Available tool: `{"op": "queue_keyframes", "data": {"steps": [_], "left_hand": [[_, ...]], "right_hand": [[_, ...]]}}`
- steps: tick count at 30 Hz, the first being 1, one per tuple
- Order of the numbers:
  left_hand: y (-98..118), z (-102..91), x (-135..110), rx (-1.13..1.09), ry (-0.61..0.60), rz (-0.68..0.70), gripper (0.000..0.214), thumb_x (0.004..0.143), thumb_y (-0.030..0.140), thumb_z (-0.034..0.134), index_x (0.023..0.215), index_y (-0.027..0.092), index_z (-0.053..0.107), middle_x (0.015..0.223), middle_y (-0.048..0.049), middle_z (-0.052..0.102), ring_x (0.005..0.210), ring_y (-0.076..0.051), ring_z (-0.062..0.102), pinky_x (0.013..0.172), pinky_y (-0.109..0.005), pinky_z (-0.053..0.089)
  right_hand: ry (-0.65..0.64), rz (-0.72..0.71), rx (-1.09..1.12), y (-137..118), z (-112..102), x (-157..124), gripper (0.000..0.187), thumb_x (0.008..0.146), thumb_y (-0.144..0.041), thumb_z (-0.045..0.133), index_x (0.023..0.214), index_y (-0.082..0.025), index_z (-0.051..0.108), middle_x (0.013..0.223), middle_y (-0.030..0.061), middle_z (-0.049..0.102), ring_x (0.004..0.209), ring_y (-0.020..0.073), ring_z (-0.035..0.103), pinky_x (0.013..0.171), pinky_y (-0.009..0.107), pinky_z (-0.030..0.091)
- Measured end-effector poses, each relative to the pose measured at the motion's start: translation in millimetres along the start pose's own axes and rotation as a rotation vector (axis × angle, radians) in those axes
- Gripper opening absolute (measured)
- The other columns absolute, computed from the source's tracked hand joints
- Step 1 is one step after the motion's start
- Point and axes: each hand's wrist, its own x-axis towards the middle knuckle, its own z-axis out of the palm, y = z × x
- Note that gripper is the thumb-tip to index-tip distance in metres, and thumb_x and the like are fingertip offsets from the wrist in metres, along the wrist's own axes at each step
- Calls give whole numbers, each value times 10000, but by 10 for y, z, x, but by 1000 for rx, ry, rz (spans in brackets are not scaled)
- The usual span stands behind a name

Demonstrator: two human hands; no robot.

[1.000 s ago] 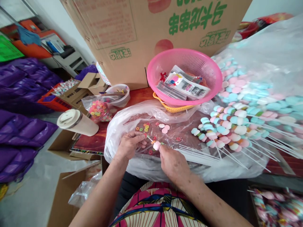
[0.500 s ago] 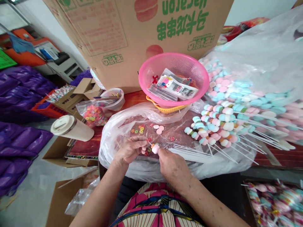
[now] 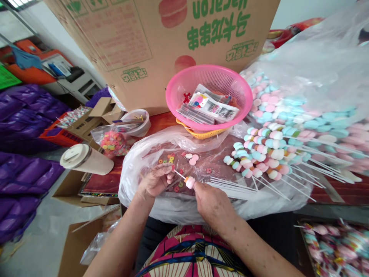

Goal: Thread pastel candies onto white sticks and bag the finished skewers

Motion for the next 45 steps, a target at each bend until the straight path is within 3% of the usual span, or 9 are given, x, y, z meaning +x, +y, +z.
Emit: {"op": "queue_keyframes", "data": {"steps": [12, 16, 24, 31, 36, 38, 41, 42, 45], "left_hand": [[-55, -69, 31, -99, -38, -54, 272, 547, 156, 825, 735, 88, 641, 552, 30, 559, 448, -34, 477, 386, -136, 357], [-51, -74, 27, -69, -37, -47, 291, 540, 157, 829, 755, 86, 647, 610, 12, 598, 448, -32, 481, 380, -139, 356], [-4, -3, 31, -1, -11, -70, 284, 528, 176, 832, 714, 83, 639, 526, 32, 549, 417, -43, 460, 355, -154, 354], [-71, 93, 26, 37, -1, -31, 336, 499, 216, 849, 738, 107, 639, 491, 39, 544, 405, -49, 455, 363, -155, 355], [-123, 190, 47, 270, -77, -59, 351, 556, 346, 814, 738, 119, 618, 502, 32, 535, 403, -70, 454, 376, -185, 361], [-24, 244, 149, 472, 14, 73, 299, 689, 408, 705, 769, 135, 615, 521, 30, 529, 435, -83, 470, 424, -201, 383], [140, 361, 411, 1077, 277, 353, 178, 825, 303, 538, 790, 158, 636, 673, -20, 622, 659, -140, 590, 634, -248, 459], [164, 405, 500, 1293, 308, 368, 134, 809, 251, 548, 787, 164, 647, 760, -42, 655, 778, -173, 615, 726, -276, 463], [111, 500, 649, 1441, 309, 325, 33, 708, 142, 619, 707, 152, 651, 794, -107, 668, 888, -262, 625, 813, -352, 444]], "right_hand": [[83, -59, 17, 80, 83, 16, 324, 917, -161, 320, 1030, -160, 625, 838, 76, 685, 769, 193, 641, 648, 278, 349], [49, -37, -15, 68, 71, 38, 304, 910, -159, 343, 1034, -162, 622, 846, 75, 687, 764, 197, 639, 633, 282, 336], [-40, 2, -27, 37, 9, 68, 282, 914, -150, 358, 1020, -163, 618, 874, 76, 688, 787, 198, 637, 623, 282, 314], [9, 53, -11, 24, 33, 60, 266, 894, -146, 382, 1001, -155, 626, 837, 81, 688, 745, 191, 631, 608, 279, 308], [85, 20, 84, 130, 50, 190, 292, 882, -168, 371, 968, -151, 650, 780, 81, 689, 692, 181, 618, 607, 270, 339], [179, 74, 122, 224, -1, 345, 301, 880, -211, 388, 989, -153, 663, 784, 84, 694, 713, 188, 616, 621, 264, 362], [247, 194, 176, 294, -93, 628, 327, 894, -299, 401, 1052, -189, 665, 838, 70, 707, 761, 190, 620, 638, 256, 384], [229, 214, 183, 286, -109, 709, 328, 899, -320, 402, 1040, -195, 670, 846, 70, 709, 768, 190, 621, 641, 255, 388], [173, 199, 169, 224, -96, 836, 312, 902, -321, 413, 1004, -188, 676, 876, 93, 706, 792, 201, 624, 656, 268, 395]]}}
